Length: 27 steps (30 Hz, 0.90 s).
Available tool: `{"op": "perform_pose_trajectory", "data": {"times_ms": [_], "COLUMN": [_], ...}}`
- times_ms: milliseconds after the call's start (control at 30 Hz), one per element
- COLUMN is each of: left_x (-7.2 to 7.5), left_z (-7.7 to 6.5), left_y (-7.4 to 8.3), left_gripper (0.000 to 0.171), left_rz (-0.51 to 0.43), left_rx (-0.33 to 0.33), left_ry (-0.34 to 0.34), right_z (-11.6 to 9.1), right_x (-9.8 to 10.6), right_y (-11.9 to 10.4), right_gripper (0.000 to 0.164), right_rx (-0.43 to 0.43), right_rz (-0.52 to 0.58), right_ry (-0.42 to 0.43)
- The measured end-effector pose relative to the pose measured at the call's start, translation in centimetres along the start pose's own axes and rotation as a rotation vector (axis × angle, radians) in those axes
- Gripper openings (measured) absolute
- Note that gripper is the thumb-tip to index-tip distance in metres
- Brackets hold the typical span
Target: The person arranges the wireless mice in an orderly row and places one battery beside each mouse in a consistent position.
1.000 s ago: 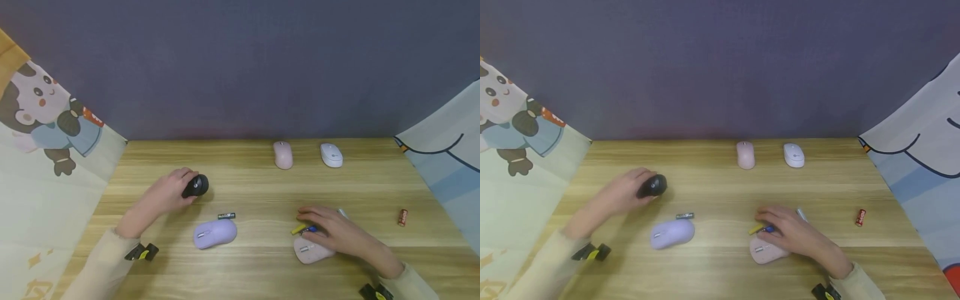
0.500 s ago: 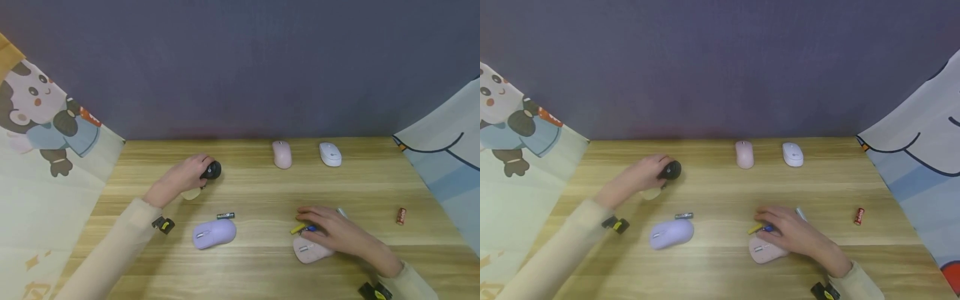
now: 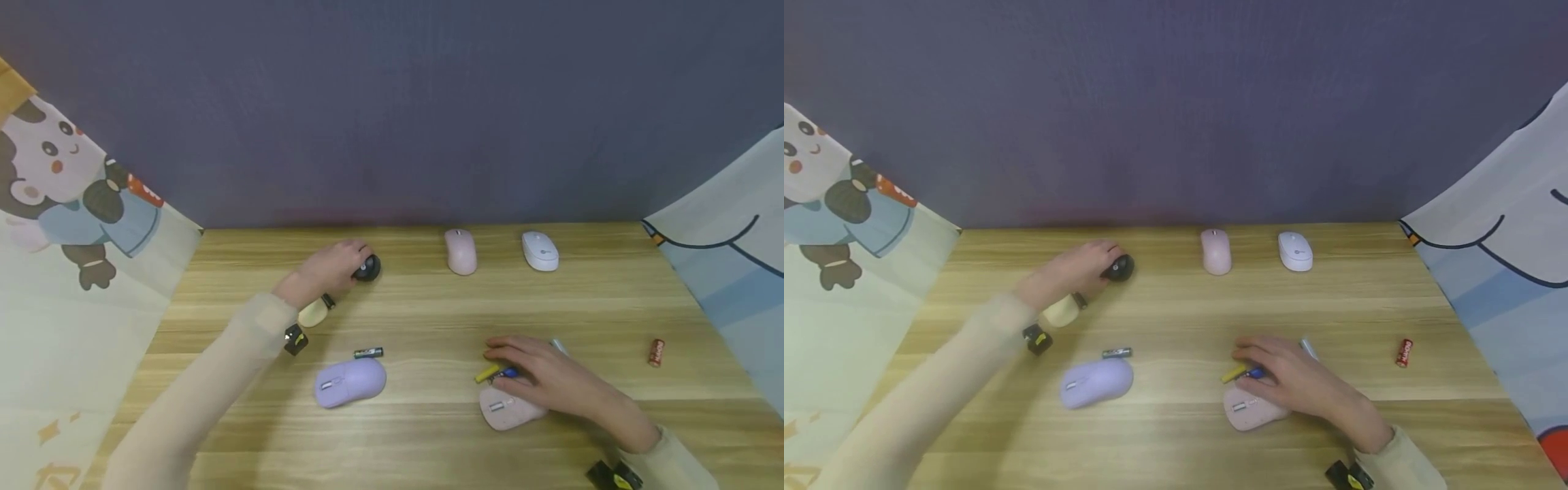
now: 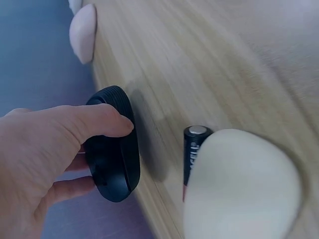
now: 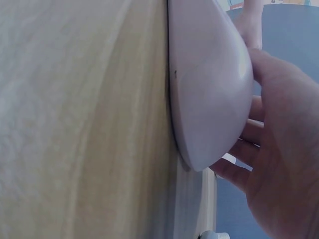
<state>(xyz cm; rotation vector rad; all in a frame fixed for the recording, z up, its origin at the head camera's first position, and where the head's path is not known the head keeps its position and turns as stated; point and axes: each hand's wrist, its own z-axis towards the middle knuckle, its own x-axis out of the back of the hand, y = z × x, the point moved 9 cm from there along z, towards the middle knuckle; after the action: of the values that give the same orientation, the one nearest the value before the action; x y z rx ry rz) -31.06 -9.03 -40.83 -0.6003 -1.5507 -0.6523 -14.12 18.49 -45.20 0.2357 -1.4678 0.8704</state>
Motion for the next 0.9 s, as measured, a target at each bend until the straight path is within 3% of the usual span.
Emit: {"op": "perform_pose_trajectory", "data": {"times_ms": [267, 600, 900], "left_x": [-0.8, -1.2, -1.7], "left_z": [2.5, 4.7, 5.9], "left_y": [0.2, 1.9, 2.3], "left_gripper": [0.06, 0.057, 0.068], "left_rz": [0.098, 0.258, 0.23], "left_rx": [-0.013, -0.125, -0.143], "left_ry": [-0.096, -0.191, -0.233], "right_z": [0.1, 0.0, -0.1], "right_x": [0.1, 0.2, 0.3], "right_y": [0.0, 0.0, 0.1], "right_gripper": [0.036, 0.035, 0.035], "right_rx": [0.015, 0.008, -0.01], "right_rz": [0.002, 0.001, 0.015], "right_ry": [0.001, -0.002, -0.014]}}
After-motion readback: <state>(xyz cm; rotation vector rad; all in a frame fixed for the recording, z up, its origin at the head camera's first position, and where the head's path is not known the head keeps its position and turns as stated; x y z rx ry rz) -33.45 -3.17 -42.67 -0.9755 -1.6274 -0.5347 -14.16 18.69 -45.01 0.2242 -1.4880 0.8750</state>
